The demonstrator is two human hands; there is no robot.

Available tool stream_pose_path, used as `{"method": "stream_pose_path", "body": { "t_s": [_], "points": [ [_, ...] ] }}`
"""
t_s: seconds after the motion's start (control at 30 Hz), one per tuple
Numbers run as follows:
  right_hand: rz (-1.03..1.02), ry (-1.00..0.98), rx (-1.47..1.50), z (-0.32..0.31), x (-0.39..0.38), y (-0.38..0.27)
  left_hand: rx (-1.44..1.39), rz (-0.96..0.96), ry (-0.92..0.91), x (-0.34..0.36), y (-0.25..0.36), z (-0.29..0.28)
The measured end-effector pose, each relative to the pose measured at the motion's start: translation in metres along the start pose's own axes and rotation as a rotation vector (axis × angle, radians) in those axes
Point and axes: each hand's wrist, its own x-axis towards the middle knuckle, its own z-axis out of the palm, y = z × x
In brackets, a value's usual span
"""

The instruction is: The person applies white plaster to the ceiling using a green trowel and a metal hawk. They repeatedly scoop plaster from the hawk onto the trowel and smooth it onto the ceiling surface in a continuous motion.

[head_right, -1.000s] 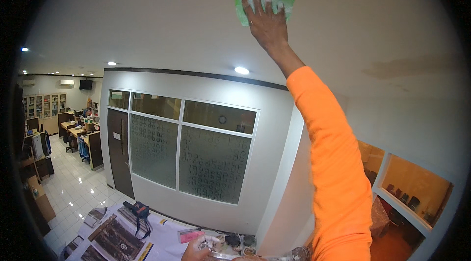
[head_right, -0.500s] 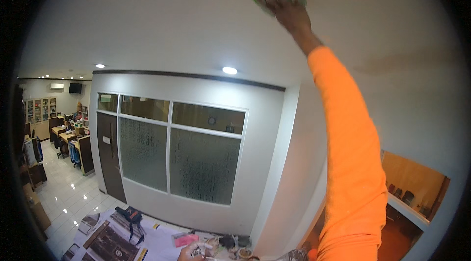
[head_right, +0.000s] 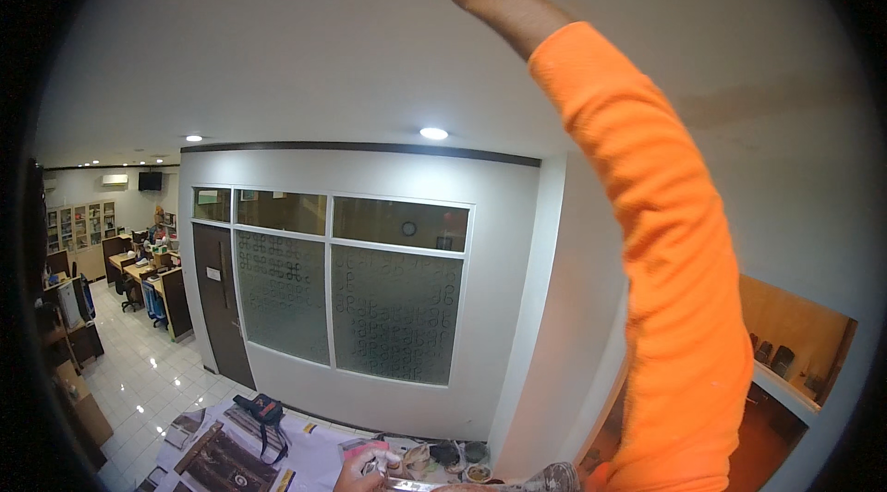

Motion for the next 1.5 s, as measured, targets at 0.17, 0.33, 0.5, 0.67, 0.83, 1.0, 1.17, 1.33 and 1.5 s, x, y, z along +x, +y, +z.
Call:
{"method": "stream_pose_path", "body": {
  "t_s": [0.17,0.33,0.5,0.67,0.83,1.0,1.17,1.33,1.5],
  "points": [
    [-0.153,-0.171,-0.264,0.076,-0.076,-0.036,0.055,-0.027,-0.027,0.007,-0.010,0.001],
    [-0.044,-0.144,-0.152,0.031,-0.086,-0.064,-0.013,0.086,-0.046,0.012,-0.024,-0.001],
    [-0.043,0.232,-0.314,-0.011,-0.033,-0.010,0.087,0.076,-0.043,0.007,-0.014,0.003],
    [-0.129,-0.094,-0.187,0.040,-0.055,0.050,0.092,-0.039,-0.060,-0.004,0.023,0.009],
    [-0.088,-0.221,-0.140,0.056,-0.126,0.018,0.034,0.161,0.037,-0.001,-0.009,0.005],
    [0.218,0.115,0.577,-0.038,-0.159,0.013,-0.010,-0.010,-0.015,-0.007,0.021,0.016],
    [1.009,-0.034,2.296,-0.093,-0.165,0.054,0.037,0.034,-0.029,-0.004,0.007,0.002],
    [1.018,0.029,2.238,-0.116,-0.151,0.070,0.029,0.063,-0.079,0.004,-0.002,0.003],
    [0.346,0.069,0.852,-0.124,-0.112,0.066,0.106,0.064,-0.018,0.005,-0.009,0.004]
  ]
}}
